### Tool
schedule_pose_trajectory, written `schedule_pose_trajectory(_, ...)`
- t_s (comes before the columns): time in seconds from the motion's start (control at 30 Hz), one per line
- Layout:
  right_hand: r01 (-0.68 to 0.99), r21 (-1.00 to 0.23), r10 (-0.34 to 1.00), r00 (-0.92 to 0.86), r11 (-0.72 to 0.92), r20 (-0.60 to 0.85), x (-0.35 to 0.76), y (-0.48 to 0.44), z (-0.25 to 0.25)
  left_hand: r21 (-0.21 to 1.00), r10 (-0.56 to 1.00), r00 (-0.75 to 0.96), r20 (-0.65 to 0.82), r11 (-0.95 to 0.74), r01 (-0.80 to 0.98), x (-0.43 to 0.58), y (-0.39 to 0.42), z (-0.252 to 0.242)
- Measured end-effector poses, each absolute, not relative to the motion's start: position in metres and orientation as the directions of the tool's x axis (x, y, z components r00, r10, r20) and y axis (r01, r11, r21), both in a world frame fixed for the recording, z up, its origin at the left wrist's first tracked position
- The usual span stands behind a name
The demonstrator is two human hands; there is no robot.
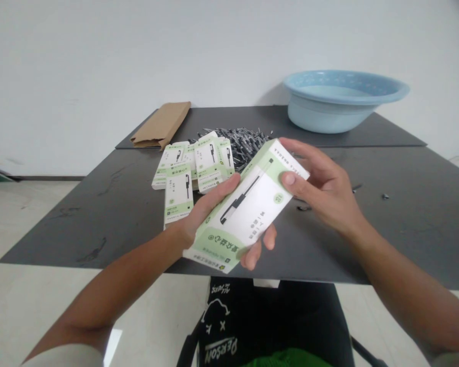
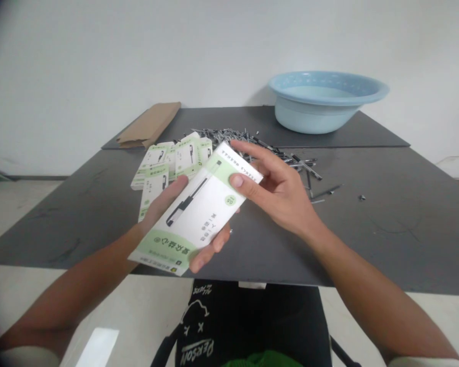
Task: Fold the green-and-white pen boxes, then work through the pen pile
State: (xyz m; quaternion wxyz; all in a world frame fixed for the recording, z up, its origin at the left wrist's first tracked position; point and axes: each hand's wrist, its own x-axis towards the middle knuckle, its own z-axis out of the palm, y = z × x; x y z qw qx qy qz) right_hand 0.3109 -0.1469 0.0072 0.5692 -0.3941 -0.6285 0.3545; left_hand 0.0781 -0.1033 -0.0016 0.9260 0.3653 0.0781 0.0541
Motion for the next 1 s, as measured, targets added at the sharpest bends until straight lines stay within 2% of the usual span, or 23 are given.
schedule_pose_trajectory(0.07,0.022,-0.947,0.937,-0.154,0.321,0.314,0.321,-0.146,0.011,0.703,0.064,0.984,-0.166,0.707,0.073,0.075,-0.098,0.003)
schedule_pose_trajectory(0.13,0.024,-0.971,0.935,-0.277,0.239,0.223,0.33,-0.146,0.013,0.726,-0.024,0.974,-0.224,0.663,0.183,0.074,-0.092,0.008)
schedule_pose_trajectory(0.2,0.071,-0.978,0.935,-0.312,0.198,0.166,0.335,-0.145,0.014,0.761,-0.017,0.961,-0.277,0.606,0.23,0.074,-0.087,0.011)
schedule_pose_trajectory(0.23,0.078,-0.979,0.948,-0.277,0.186,0.158,0.335,-0.144,0.013,0.79,0.059,0.958,-0.281,0.58,0.196,0.074,-0.085,0.011)
schedule_pose_trajectory(0.3,0.027,-0.985,0.977,-0.134,0.168,0.163,0.332,-0.142,0.012,0.866,0.349,0.916,-0.197,0.5,-0.004,0.073,-0.08,0.009)
schedule_pose_trajectory(0.4,-0.158,-0.983,0.995,0.033,0.095,0.091,0.318,-0.139,0.008,0.91,0.749,0.66,0.056,0.235,-0.343,0.073,-0.075,0.002)
schedule_pose_trajectory(0.5,-0.26,-0.966,1.0,0.006,0.002,0.0,0.296,-0.142,-0.002,0.883,0.864,0.417,0.281,-0.063,-0.464,0.079,-0.076,-0.009)
schedule_pose_trajectory(0.57,-0.211,-0.976,0.998,-0.023,0.049,0.055,0.284,-0.149,-0.013,0.888,0.869,0.328,0.37,-0.227,-0.399,0.086,-0.082,-0.015)
schedule_pose_trajectory(0.67,0.027,-0.966,0.966,0.013,0.258,0.259,0.273,-0.158,-0.029,0.926,0.88,0.312,0.358,-0.291,-0.241,0.094,-0.094,-0.02)
schedule_pose_trajectory(0.77,0.312,-0.828,0.865,0.036,0.466,0.501,0.272,-0.161,-0.037,0.931,0.891,0.301,0.341,-0.277,-0.236,0.098,-0.1,-0.018)
schedule_pose_trajectory(0.83,0.434,-0.705,0.78,0.009,0.561,0.626,0.273,-0.16,-0.038,0.926,0.888,0.303,0.345,-0.269,-0.267,0.097,-0.101,-0.016)
schedule_pose_trajectory(0.9,0.493,-0.615,0.722,-0.039,0.616,0.691,0.273,-0.158,-0.039,0.923,0.874,0.341,0.346,-0.252,-0.292,0.096,-0.102,-0.015)
schedule_pose_trajectory(1.0,0.531,-0.541,0.691,-0.124,0.653,0.712,0.272,-0.158,-0.042,0.92,0.844,0.41,0.344,-0.217,-0.325,0.095,-0.109,-0.017)
